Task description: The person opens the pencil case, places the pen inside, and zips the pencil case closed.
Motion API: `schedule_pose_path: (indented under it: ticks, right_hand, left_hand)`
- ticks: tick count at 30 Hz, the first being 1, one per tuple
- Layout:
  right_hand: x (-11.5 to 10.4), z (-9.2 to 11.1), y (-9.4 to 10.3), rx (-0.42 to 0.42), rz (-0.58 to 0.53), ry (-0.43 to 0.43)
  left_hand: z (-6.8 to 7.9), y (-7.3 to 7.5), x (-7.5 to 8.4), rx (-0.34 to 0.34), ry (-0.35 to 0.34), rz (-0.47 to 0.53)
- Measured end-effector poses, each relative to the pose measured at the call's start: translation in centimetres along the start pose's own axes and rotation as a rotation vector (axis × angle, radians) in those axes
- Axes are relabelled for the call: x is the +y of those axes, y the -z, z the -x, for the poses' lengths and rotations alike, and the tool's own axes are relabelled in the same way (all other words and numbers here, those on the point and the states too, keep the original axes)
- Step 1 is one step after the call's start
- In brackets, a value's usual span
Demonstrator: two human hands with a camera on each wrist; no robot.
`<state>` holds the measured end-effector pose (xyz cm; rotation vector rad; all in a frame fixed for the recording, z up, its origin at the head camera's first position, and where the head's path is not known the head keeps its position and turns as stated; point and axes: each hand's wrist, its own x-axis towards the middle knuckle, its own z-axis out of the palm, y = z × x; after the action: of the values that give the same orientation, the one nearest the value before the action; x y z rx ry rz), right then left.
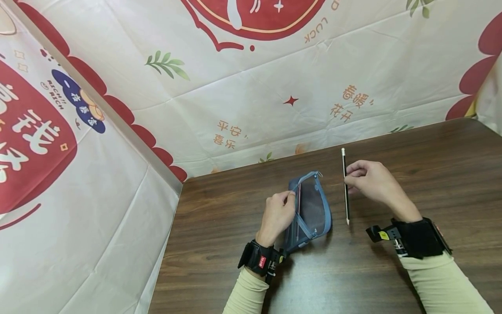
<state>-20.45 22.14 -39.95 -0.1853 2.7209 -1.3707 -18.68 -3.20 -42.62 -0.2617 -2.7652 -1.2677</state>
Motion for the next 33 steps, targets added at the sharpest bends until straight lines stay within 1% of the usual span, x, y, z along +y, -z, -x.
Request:
schedule_pose_path:
  ticks: [10, 17, 28, 33]
  right_hand:
    - [-0.12, 0.20, 0.14, 0.033, -0.032, 0.004]
    - [-0.23, 0.31, 0.27, 0.065, -0.024, -0.010]
    - [-0.45, 0.20, 0.25, 0.099, -0.113, -0.050]
    - [-0.51, 0.19, 0.26, 0.097, -0.137, -0.059]
  left_hand:
    - [-0.04, -0.06, 0.02, 0.014, -0.026, -0.009]
    - [-0.04, -0.11, -0.10, 0.020, -0.018, -0.012]
    - [-0.06, -0.12, -0.14, 0.024, -0.023, -0.009]
    - [-0.10, -0.11, -0.14, 0.023, -0.022, -0.006]
